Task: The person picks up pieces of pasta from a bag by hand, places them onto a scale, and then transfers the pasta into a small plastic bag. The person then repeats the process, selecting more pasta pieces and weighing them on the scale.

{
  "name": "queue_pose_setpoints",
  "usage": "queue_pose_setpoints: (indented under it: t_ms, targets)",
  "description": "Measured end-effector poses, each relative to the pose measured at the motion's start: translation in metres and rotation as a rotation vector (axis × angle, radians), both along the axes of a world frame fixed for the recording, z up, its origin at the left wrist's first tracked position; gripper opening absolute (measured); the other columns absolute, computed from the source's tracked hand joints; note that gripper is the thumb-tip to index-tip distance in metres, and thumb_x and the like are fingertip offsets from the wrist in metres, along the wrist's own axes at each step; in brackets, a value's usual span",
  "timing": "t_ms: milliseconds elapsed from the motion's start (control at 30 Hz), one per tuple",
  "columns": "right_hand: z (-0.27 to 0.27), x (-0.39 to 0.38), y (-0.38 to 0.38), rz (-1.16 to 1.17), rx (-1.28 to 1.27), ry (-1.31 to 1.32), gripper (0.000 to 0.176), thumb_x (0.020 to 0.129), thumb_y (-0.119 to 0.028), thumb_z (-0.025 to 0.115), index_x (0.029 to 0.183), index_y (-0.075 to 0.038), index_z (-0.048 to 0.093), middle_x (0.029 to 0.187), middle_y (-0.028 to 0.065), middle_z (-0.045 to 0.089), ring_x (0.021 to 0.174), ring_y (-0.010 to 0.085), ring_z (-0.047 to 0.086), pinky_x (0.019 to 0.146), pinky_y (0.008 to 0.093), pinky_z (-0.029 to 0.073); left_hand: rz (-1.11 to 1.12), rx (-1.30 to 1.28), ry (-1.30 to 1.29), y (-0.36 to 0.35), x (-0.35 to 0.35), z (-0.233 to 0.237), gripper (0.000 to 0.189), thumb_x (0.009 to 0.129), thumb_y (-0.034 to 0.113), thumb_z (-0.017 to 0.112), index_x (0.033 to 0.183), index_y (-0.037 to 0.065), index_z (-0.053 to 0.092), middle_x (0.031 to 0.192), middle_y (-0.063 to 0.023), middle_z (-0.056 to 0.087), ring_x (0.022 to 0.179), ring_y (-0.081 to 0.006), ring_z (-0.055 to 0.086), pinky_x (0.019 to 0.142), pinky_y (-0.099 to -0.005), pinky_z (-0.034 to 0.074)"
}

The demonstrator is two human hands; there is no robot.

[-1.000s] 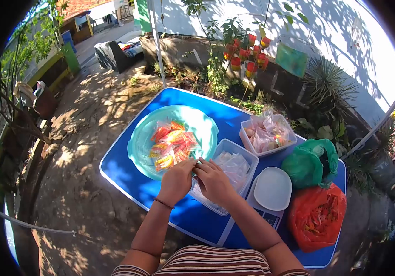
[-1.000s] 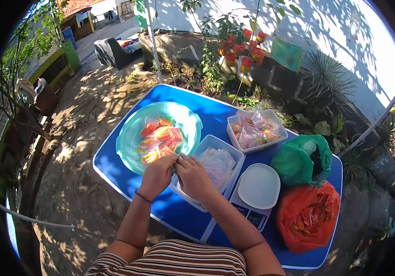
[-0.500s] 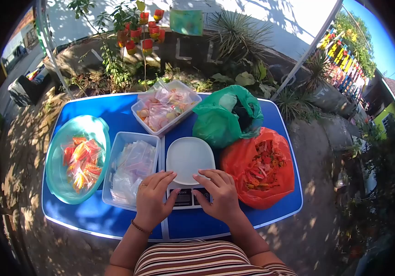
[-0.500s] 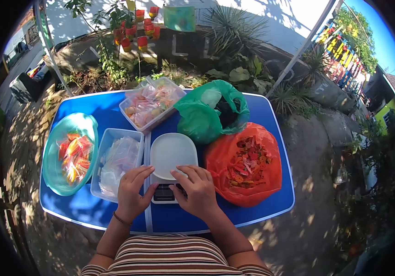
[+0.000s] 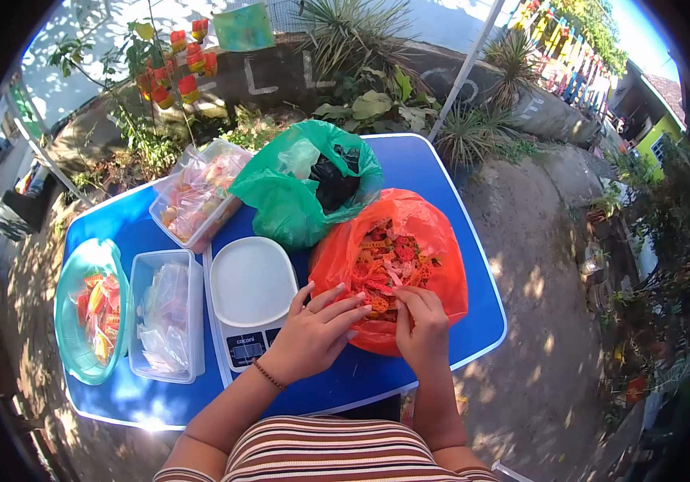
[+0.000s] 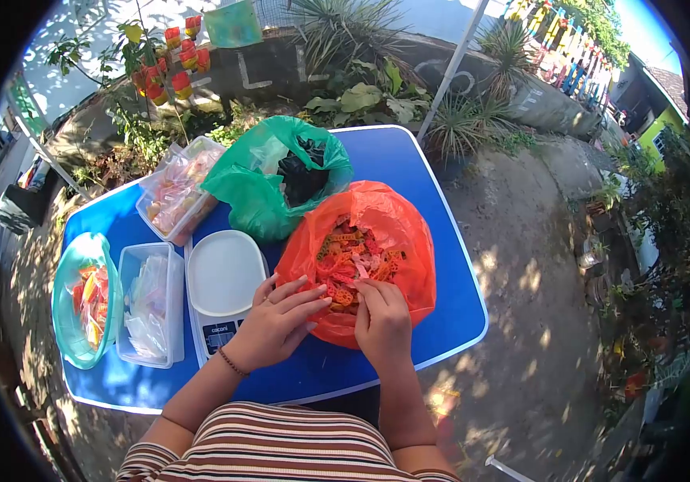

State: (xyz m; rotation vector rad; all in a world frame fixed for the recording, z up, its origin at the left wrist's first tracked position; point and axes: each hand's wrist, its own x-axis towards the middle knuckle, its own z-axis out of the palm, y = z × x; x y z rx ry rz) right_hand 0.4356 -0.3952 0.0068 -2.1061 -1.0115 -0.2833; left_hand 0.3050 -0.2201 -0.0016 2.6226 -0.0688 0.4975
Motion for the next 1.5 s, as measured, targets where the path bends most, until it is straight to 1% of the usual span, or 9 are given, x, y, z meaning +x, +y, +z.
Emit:
queue_pose_setpoints:
  t_ms: [167,467,567,667,867,1000,1200,1400,1500]
  targets:
    - [-0.012,0.011,0.017,0.100,-0.057,-0.055,0.023,0.083,0.000,0.067,0.105,-0.002,0.072,0.104,0.0134,0.071,0.100,0.0326,0.066,0.092,0.0434,0.052,0.092,0.068,0.106,-0.001,0.001,-0.013,0.033,0.093,0.032,0.071,0.124,0.021,0.070,0.149,-0.0086,0.055,0.144,-0.0292,0.045,0.118,-0.0561,0.019]
    - [-0.006,0.010,0.023,-0.073,-0.271,-0.063,0.017,0.085,-0.004,0.070,0.101,-0.005,0.074,0.097,0.0133,0.074,0.093,0.0346,0.067,0.087,0.0428,0.053,0.181,0.064,0.128,0.000,-0.011,-0.011,0.031,0.092,0.036,0.072,0.120,0.021,0.071,0.153,-0.0116,0.050,0.144,-0.0325,0.044,0.116,-0.0576,0.019]
    - [-0.012,0.014,0.018,-0.043,-0.018,0.081,0.016,0.088,0.001,0.071,0.104,-0.002,0.072,0.100,0.0135,0.075,0.088,0.0282,0.071,0.082,0.0371,0.056,0.164,0.009,0.084,0.000,-0.016,-0.008,0.034,0.090,0.035,0.075,0.121,0.021,0.071,0.154,-0.0111,0.050,0.143,-0.0310,0.046,0.116,-0.0556,0.021]
    - [-0.008,0.008,0.021,0.066,0.373,0.778,0.023,0.092,0.005,0.070,0.114,0.003,0.066,0.103,0.0145,0.075,0.091,0.0214,0.074,0.081,0.0312,0.060,0.160,-0.056,0.007,0.000,-0.026,-0.005,0.037,0.088,0.032,0.077,0.123,0.021,0.070,0.151,-0.0096,0.052,0.137,-0.0284,0.051,0.114,-0.0519,0.025]
    - [0.006,-0.008,0.053,0.363,0.453,1.075,0.033,0.093,0.007,0.069,0.124,0.006,0.058,0.105,0.0169,0.073,0.102,0.0221,0.073,0.086,0.0285,0.061,0.197,-0.099,-0.090,0.005,-0.052,-0.004,0.032,0.085,0.022,0.080,0.115,0.016,0.071,0.126,-0.0048,0.066,0.113,-0.0224,0.063,0.100,-0.0425,0.037]
    - [0.009,-0.038,0.097,0.317,0.083,0.364,0.022,0.089,0.001,0.071,0.110,0.002,0.067,0.096,0.0158,0.075,0.093,0.0249,0.076,0.081,0.0326,0.060,0.243,-0.120,-0.139,0.014,-0.069,-0.008,0.024,0.082,0.018,0.081,0.103,0.012,0.072,0.102,-0.0033,0.072,0.092,-0.0214,0.067,0.086,-0.0370,0.046]
    - [-0.019,-0.057,0.152,0.386,-0.052,0.389,0.019,0.089,-0.001,0.070,0.107,0.003,0.069,0.094,0.0209,0.074,0.089,0.0335,0.075,0.078,0.0375,0.060,0.255,-0.152,-0.145,0.020,-0.083,-0.011,0.021,0.079,0.013,0.080,0.098,0.010,0.071,0.092,-0.0054,0.074,0.080,-0.0236,0.069,0.073,-0.0362,0.053]
    - [-0.018,-0.055,0.138,0.398,0.157,0.255,0.020,0.090,0.001,0.069,0.110,0.005,0.069,0.097,0.0198,0.075,0.089,0.0294,0.076,0.076,0.0356,0.061,0.257,-0.186,-0.103,0.023,-0.087,-0.010,0.020,0.080,0.011,0.080,0.098,0.009,0.072,0.092,-0.0059,0.074,0.079,-0.0237,0.070,0.071,-0.0354,0.054]
    - [0.001,-0.044,0.110,0.320,0.265,0.223,0.016,0.091,0.002,0.066,0.106,0.004,0.069,0.098,0.0207,0.073,0.087,0.0353,0.073,0.079,0.0408,0.058,0.195,-0.234,-0.137,0.020,-0.079,-0.015,0.019,0.082,0.011,0.080,0.099,0.009,0.072,0.092,-0.0060,0.074,0.080,-0.0235,0.070,0.071,-0.0348,0.055]
